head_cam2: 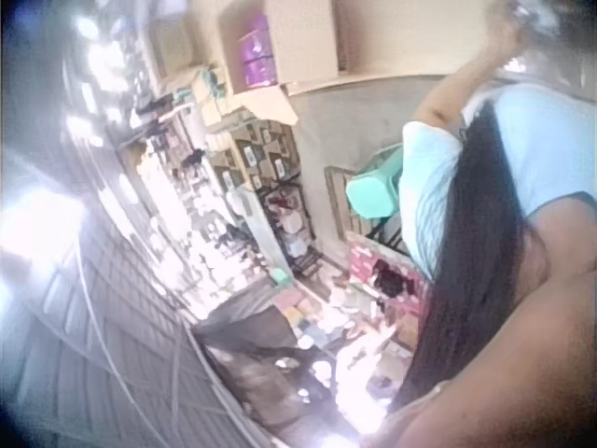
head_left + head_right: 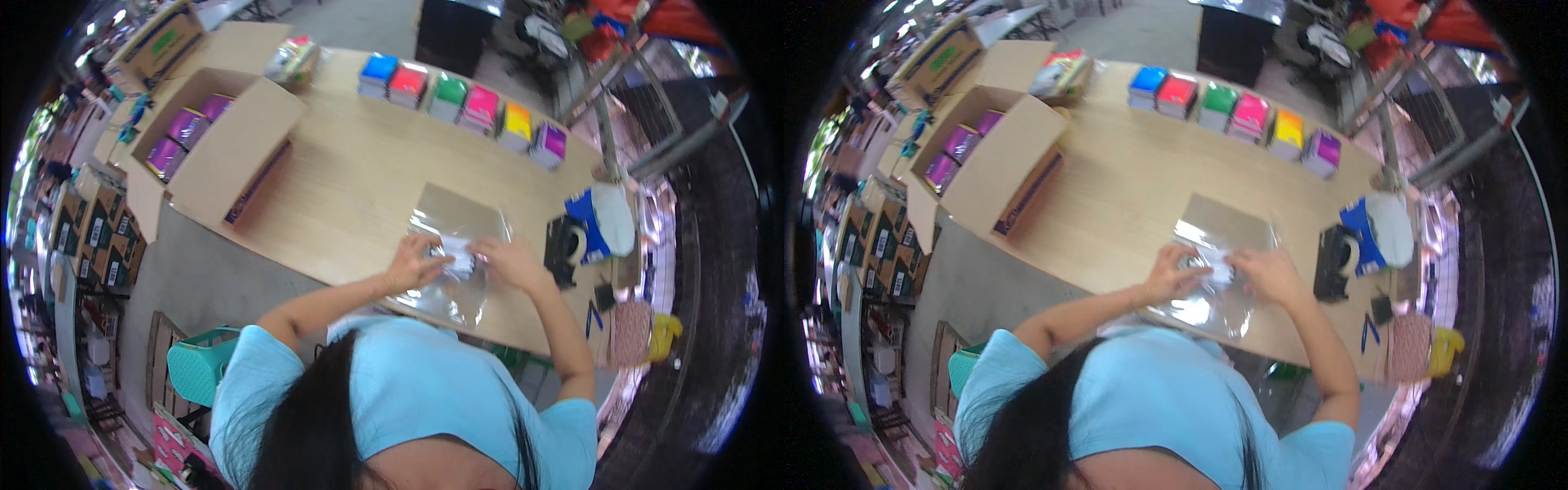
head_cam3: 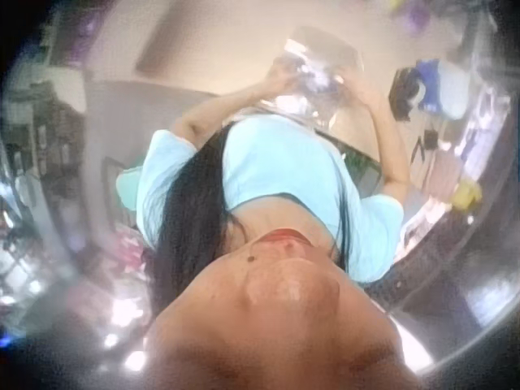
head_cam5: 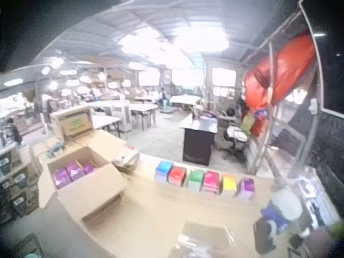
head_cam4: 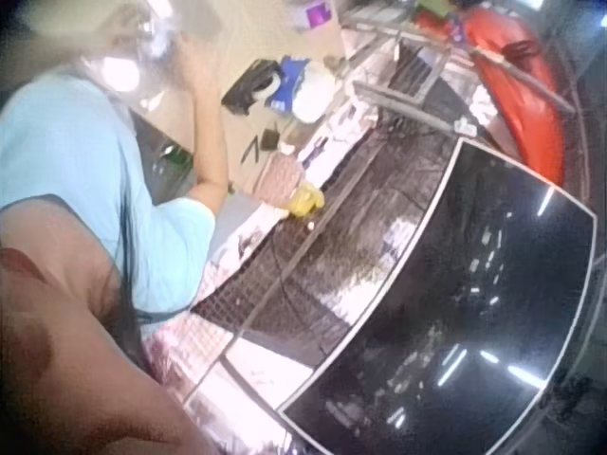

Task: The person picks up a notebook, places it inside a plastic sleeve, and uses tape to seal the sleeve. The person then picks up several more notebooks of different colors and places them together in another plastic sleeve, sealing it with tape.

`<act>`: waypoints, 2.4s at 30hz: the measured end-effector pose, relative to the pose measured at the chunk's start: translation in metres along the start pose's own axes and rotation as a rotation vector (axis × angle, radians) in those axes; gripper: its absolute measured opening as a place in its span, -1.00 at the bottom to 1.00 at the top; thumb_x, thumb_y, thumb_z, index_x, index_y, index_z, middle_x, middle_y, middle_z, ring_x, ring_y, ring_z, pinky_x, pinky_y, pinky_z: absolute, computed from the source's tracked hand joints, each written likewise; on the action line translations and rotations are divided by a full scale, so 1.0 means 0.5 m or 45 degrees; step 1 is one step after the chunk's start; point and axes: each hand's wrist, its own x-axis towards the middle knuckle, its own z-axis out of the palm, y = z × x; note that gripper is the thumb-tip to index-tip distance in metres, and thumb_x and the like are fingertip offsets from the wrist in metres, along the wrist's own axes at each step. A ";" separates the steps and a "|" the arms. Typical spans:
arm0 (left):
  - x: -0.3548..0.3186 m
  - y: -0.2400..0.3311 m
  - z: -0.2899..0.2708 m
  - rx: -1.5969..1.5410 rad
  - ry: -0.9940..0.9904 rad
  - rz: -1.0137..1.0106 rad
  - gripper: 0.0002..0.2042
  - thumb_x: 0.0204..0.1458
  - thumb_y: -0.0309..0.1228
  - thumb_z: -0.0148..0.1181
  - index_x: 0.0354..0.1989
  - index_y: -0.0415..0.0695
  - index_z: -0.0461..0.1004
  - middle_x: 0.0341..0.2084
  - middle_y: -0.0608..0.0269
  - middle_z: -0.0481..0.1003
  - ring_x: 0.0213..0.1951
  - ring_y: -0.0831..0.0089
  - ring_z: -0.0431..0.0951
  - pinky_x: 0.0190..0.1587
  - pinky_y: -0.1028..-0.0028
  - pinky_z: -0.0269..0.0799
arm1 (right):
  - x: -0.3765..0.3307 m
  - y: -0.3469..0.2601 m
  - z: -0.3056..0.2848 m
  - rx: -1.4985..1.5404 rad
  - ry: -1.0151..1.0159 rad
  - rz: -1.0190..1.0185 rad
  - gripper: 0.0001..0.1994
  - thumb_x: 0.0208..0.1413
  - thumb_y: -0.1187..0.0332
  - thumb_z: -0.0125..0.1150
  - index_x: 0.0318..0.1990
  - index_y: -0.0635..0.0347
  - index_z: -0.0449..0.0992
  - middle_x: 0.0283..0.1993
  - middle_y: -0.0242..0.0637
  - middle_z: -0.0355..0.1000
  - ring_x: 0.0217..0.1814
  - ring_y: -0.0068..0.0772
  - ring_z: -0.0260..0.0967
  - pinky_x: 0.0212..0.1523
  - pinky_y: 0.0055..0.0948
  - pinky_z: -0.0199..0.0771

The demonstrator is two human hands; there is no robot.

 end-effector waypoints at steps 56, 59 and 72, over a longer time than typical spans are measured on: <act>0.069 0.011 0.045 -0.943 0.127 -0.910 -0.48 -0.17 -0.44 0.44 0.01 -0.16 0.36 -0.30 0.12 0.55 -0.21 0.32 0.55 -0.18 0.41 0.46 | 0.030 -0.019 0.182 1.582 0.838 0.370 -0.81 0.02 0.61 0.28 -0.19 0.22 0.59 -0.08 -0.28 0.51 0.14 -0.25 0.39 0.19 -0.32 0.33; 0.075 -0.042 0.062 -0.941 0.235 -0.949 -0.42 -0.17 -0.49 0.42 0.10 -0.13 0.35 -0.32 0.21 0.53 -0.27 0.45 0.52 -0.20 0.50 0.42 | -0.016 0.003 0.115 1.397 1.049 0.094 -0.74 -0.01 0.63 0.29 -0.12 0.22 0.56 -0.01 -0.26 0.49 0.17 -0.20 0.38 0.22 -0.29 0.31; 0.097 -0.017 0.092 -1.183 0.313 -1.056 -0.38 -0.15 -0.61 0.35 0.18 -0.19 0.31 -0.33 0.24 0.50 -0.22 0.52 0.51 -0.16 0.52 0.44 | 0.079 0.049 0.265 1.959 0.586 0.690 -0.30 -0.17 0.57 0.41 0.25 0.18 0.37 -0.01 -0.33 0.39 0.05 -0.44 0.37 0.02 -0.44 0.44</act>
